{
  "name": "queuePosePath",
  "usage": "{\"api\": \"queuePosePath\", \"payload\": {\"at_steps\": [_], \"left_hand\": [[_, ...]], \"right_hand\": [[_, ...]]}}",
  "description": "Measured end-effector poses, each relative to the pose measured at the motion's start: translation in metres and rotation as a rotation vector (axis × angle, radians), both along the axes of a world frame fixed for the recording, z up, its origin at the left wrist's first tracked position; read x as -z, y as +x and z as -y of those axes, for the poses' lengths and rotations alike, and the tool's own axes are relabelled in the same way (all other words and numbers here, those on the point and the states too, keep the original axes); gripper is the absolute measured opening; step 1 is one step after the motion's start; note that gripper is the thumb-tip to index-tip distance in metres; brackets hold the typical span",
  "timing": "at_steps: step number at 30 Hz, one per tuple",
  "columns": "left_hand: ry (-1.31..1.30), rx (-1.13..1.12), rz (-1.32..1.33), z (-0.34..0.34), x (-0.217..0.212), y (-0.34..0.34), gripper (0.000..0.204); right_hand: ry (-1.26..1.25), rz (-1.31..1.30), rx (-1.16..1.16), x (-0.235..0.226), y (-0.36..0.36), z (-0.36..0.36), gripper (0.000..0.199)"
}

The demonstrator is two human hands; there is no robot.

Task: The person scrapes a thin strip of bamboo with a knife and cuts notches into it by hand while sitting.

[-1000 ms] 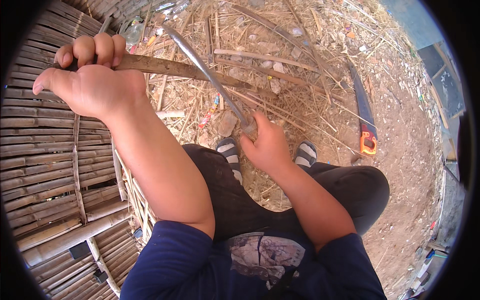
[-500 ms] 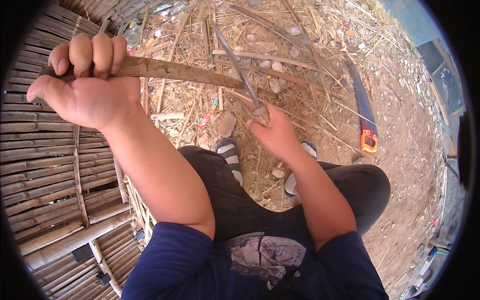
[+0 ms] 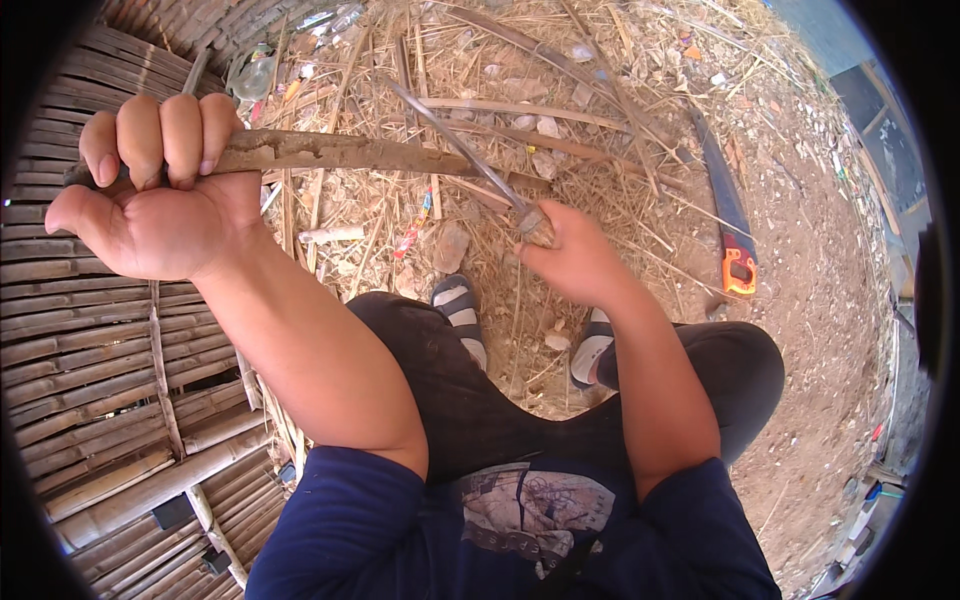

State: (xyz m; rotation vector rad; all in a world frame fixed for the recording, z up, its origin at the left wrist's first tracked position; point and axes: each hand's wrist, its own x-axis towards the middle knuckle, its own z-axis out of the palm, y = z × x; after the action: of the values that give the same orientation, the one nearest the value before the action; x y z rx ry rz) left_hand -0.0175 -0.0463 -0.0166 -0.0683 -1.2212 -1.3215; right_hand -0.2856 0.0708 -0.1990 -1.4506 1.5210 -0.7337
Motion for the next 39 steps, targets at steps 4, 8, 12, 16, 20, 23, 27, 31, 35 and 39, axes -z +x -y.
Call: {"api": "queuePosePath", "payload": {"at_steps": [4, 8, 12, 16, 20, 23, 27, 31, 35, 39], "left_hand": [[-0.004, 0.105, 0.000, -0.003, -0.002, -0.004, 0.049], [-0.002, 0.160, 0.003, -0.004, -0.001, -0.009, 0.049], [-0.011, 0.142, 0.015, -0.003, -0.004, -0.010, 0.050], [-0.030, 0.178, 0.003, -0.004, -0.005, -0.018, 0.052], [-0.010, -0.130, 0.008, -0.011, -0.006, -0.031, 0.057], [0.030, -0.532, 0.015, -0.016, -0.006, -0.042, 0.060], [0.073, -0.745, -0.006, -0.010, -0.005, -0.035, 0.061], [0.047, -0.817, 0.028, -0.016, -0.007, -0.046, 0.060], [0.085, -0.847, -0.003, -0.018, -0.007, -0.056, 0.059], [0.071, -0.867, -0.005, -0.015, -0.007, -0.047, 0.058]], "right_hand": [[-0.101, 0.024, -0.079, -0.037, 0.008, -0.004, 0.046], [0.151, -0.019, -0.054, 0.008, -0.019, 0.005, 0.045], [0.116, -0.098, 0.052, 0.033, -0.014, 0.002, 0.046], [-0.141, 0.140, 0.009, -0.005, 0.019, -0.002, 0.048], [-0.156, 0.183, 0.118, 0.011, 0.054, -0.011, 0.048], [-0.147, 0.073, 0.253, 0.075, 0.069, -0.012, 0.045], [-0.038, 0.089, 0.175, 0.023, 0.061, -0.011, 0.038], [-0.180, 0.053, 0.157, 0.022, 0.071, -0.016, 0.034], [-0.041, -0.065, 0.283, 0.100, 0.054, -0.007, 0.044], [0.106, -0.118, 0.347, 0.125, 0.041, -0.004, 0.047]]}}
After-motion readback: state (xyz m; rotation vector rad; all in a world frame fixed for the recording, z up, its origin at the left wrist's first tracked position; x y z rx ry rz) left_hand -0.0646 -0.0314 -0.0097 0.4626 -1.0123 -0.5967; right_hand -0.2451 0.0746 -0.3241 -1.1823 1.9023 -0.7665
